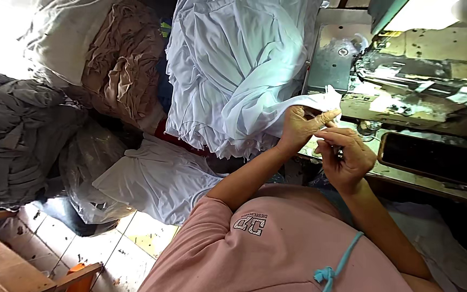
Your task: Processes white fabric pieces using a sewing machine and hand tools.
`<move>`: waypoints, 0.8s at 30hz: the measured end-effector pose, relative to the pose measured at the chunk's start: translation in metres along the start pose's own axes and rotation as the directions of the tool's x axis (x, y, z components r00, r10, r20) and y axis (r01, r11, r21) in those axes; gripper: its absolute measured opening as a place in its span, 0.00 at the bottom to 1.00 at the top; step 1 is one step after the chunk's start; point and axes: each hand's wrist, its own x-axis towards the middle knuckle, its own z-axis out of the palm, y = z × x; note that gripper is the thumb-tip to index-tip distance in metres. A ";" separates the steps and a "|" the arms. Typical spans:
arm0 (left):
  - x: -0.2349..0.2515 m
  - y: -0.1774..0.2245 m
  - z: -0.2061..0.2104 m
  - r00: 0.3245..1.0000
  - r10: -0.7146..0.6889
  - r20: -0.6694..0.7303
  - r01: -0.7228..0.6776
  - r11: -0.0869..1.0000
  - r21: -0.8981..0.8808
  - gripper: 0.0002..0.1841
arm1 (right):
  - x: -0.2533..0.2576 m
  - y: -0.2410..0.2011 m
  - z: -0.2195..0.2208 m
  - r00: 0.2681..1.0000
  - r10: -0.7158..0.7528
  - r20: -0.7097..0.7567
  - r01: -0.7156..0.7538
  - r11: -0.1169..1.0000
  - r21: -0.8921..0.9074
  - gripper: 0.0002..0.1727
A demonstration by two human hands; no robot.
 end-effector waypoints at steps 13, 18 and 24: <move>-0.008 0.018 0.002 0.968 -0.231 0.103 0.249 0.939 -0.237 0.16 | 0.016 0.003 -0.034 0.838 0.522 0.161 -0.536 0.843 0.057 0.12; -0.014 0.028 0.006 0.965 -0.255 0.063 0.262 0.945 -0.194 0.17 | 0.025 -0.005 -0.030 0.839 0.509 0.193 -0.526 0.850 0.041 0.12; -0.019 0.026 0.009 0.970 -0.235 0.061 0.242 0.950 -0.197 0.16 | 0.025 -0.004 -0.028 0.844 0.516 0.149 -0.518 0.855 -0.026 0.12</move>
